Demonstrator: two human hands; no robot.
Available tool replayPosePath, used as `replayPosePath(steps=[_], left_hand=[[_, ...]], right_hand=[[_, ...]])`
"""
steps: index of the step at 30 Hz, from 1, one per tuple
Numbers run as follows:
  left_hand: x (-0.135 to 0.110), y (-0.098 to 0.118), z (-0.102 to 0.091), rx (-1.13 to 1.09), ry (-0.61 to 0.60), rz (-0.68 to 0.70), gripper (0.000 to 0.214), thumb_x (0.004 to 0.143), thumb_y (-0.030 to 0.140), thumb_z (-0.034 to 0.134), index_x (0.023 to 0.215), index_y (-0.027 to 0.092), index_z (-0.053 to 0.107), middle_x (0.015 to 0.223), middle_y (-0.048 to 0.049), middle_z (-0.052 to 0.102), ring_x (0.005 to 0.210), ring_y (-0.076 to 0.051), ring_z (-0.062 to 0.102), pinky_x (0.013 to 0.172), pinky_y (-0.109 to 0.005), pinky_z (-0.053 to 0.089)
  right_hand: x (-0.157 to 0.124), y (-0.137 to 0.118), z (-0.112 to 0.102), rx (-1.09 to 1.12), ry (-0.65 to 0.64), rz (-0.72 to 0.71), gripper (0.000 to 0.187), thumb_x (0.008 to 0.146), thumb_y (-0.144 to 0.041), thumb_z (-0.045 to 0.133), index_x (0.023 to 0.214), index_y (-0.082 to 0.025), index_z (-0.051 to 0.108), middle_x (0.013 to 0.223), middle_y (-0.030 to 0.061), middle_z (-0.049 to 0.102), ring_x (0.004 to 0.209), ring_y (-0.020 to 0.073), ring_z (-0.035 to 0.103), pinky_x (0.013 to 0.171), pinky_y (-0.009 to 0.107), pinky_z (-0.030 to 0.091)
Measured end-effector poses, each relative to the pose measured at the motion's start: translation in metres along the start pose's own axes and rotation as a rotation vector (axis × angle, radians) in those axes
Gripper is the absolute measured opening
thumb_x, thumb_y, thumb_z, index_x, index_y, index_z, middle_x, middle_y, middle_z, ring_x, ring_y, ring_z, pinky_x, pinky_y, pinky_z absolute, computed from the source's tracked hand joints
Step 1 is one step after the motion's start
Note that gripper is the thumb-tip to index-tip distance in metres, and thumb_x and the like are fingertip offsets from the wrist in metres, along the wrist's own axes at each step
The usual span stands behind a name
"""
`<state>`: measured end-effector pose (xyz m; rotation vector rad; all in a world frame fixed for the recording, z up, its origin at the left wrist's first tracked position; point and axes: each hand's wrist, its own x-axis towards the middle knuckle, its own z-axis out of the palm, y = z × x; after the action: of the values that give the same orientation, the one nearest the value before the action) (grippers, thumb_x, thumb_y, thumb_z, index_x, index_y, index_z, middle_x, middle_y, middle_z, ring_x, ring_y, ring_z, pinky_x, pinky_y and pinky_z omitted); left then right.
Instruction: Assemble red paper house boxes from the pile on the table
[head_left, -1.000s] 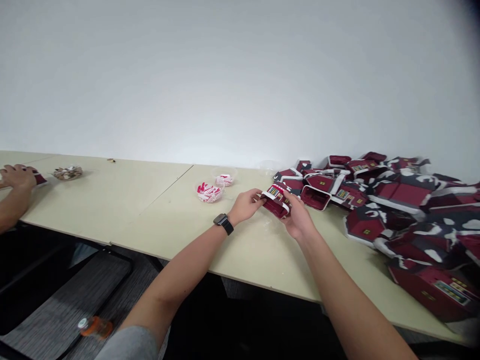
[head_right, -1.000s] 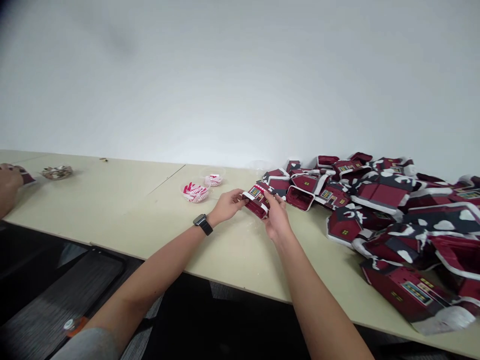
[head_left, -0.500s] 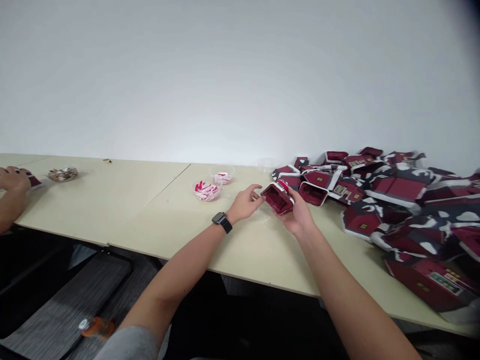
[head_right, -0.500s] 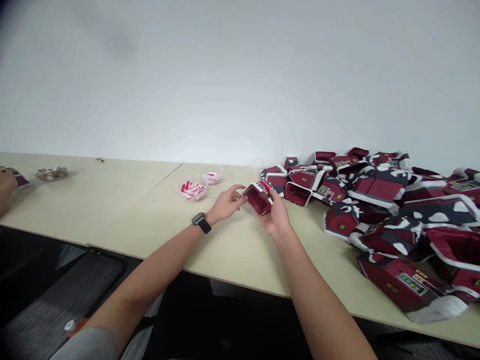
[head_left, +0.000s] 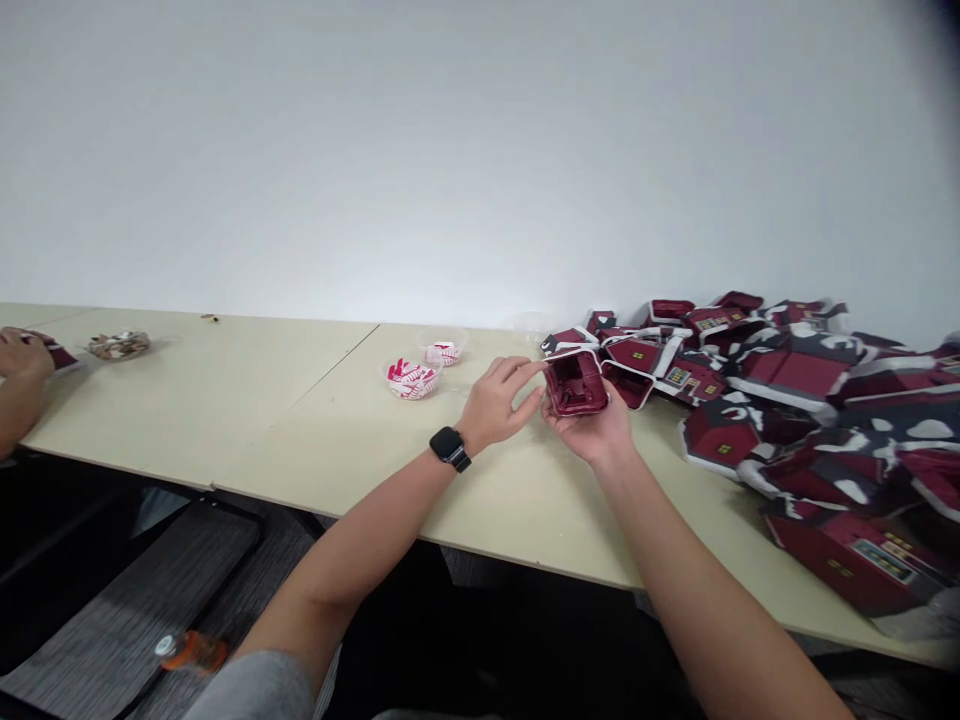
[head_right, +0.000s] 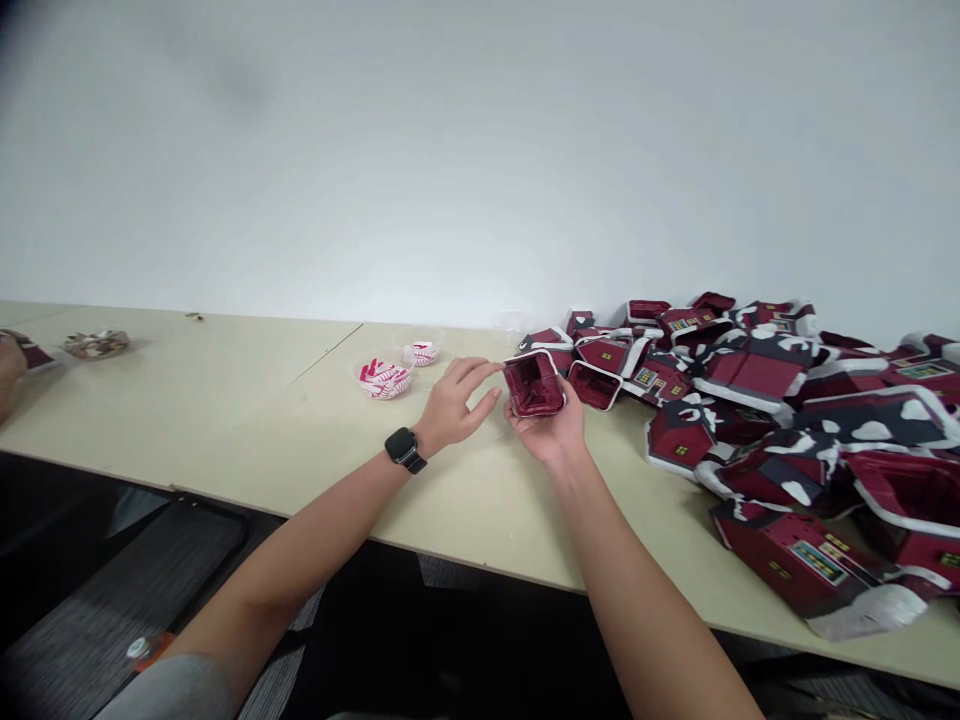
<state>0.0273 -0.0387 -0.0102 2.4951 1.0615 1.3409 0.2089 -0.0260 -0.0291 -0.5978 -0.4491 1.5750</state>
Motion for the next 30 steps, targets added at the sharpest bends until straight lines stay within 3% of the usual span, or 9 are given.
replayPosePath(steps=[3, 5, 12, 16, 19, 22, 25, 28, 30], left_hand=[[-0.003, 0.012, 0.008, 0.028, -0.167, -0.042, 0.046, 0.109, 0.044, 0.044, 0.134, 0.019, 0.073, 0.103, -0.0140, 0.074, 0.100, -0.028, 0.069, 0.101, -0.043, 0.051], [-0.005, 0.018, 0.015, 0.043, -0.236, -0.025, 0.044, 0.108, 0.043, 0.044, 0.127, 0.019, 0.076, 0.099, -0.0153, 0.074, 0.101, -0.030, 0.068, 0.102, -0.045, 0.049], [-0.006, 0.023, 0.027, 0.190, -0.203, 0.091, 0.041, 0.109, 0.044, 0.047, 0.132, 0.022, 0.073, 0.147, -0.0167, 0.065, 0.144, -0.037, 0.049, 0.121, -0.054, 0.026], [-0.007, 0.025, 0.026, 0.200, -0.189, 0.061, 0.038, 0.107, 0.046, 0.054, 0.132, 0.023, 0.071, 0.146, -0.0158, 0.067, 0.149, -0.039, 0.043, 0.123, -0.056, 0.019], [-0.006, 0.027, 0.021, 0.121, -0.116, -0.016, 0.032, 0.107, 0.047, 0.055, 0.113, 0.023, 0.074, 0.127, -0.0119, 0.075, 0.136, -0.035, 0.052, 0.116, -0.053, 0.026], [-0.001, 0.026, 0.011, 0.019, 0.108, -0.165, 0.038, 0.109, 0.050, 0.050, 0.092, 0.021, 0.068, 0.101, -0.0089, 0.074, 0.107, -0.027, 0.060, 0.105, -0.047, 0.037], [0.008, 0.023, -0.007, -0.055, 0.264, -0.276, 0.032, 0.101, 0.052, 0.065, 0.107, 0.020, 0.065, 0.115, -0.0100, 0.072, 0.108, -0.026, 0.061, 0.105, -0.045, 0.041], [0.008, 0.023, -0.030, -0.231, 0.083, -0.416, 0.053, 0.091, 0.050, 0.080, 0.131, 0.020, 0.063, 0.135, -0.0124, 0.070, 0.122, -0.030, 0.063, 0.108, -0.045, 0.044], [-0.002, 0.026, -0.046, -0.403, -0.084, -0.493, 0.056, 0.090, 0.050, 0.081, 0.133, 0.019, 0.065, 0.135, -0.0130, 0.071, 0.122, -0.030, 0.066, 0.104, -0.043, 0.049]], right_hand=[[-0.002, 0.000, 0.002, -0.044, 0.015, -0.053, 0.025, 0.091, -0.045, 0.062, 0.096, -0.023, 0.072, 0.101, 0.0050, 0.079, 0.090, 0.0221, 0.071, 0.075, 0.034, 0.060], [-0.004, 0.001, 0.005, -0.080, 0.035, -0.099, 0.026, 0.089, -0.048, 0.065, 0.091, -0.023, 0.072, 0.096, 0.0047, 0.078, 0.091, 0.0233, 0.071, 0.079, 0.035, 0.061], [-0.010, 0.002, 0.015, -0.089, 0.001, -0.204, 0.025, 0.085, -0.045, 0.073, 0.095, -0.022, 0.075, 0.097, 0.0027, 0.079, 0.094, 0.0224, 0.074, 0.086, 0.033, 0.062], [-0.007, 0.003, 0.014, -0.139, -0.002, -0.211, 0.028, 0.082, -0.046, 0.076, 0.097, -0.022, 0.073, 0.097, 0.0021, 0.078, 0.093, 0.0215, 0.072, 0.082, 0.031, 0.060], [-0.006, 0.004, 0.014, -0.181, 0.079, -0.261, 0.039, 0.075, -0.044, 0.083, 0.105, -0.024, 0.069, 0.102, 0.0001, 0.076, 0.094, 0.0198, 0.071, 0.076, 0.028, 0.057], [-0.009, 0.006, 0.017, -0.244, 0.178, -0.380, 0.058, 0.068, -0.040, 0.089, 0.119, -0.030, 0.063, 0.114, -0.0032, 0.075, 0.100, 0.0184, 0.071, 0.075, 0.026, 0.055], [-0.017, 0.008, 0.022, -0.323, 0.112, -0.440, 0.069, 0.065, -0.036, 0.091, 0.126, -0.033, 0.060, 0.117, -0.0036, 0.074, 0.104, 0.0189, 0.071, 0.081, 0.028, 0.056], [-0.028, 0.010, 0.028, -0.380, -0.094, -0.332, 0.075, 0.063, -0.031, 0.092, 0.131, -0.034, 0.061, 0.114, -0.0023, 0.075, 0.104, 0.0212, 0.072, 0.088, 0.033, 0.057], [-0.035, 0.010, 0.030, -0.417, -0.222, -0.204, 0.081, 0.063, -0.030, 0.093, 0.137, -0.035, 0.060, 0.113, -0.0013, 0.075, 0.102, 0.0226, 0.072, 0.089, 0.035, 0.057]])
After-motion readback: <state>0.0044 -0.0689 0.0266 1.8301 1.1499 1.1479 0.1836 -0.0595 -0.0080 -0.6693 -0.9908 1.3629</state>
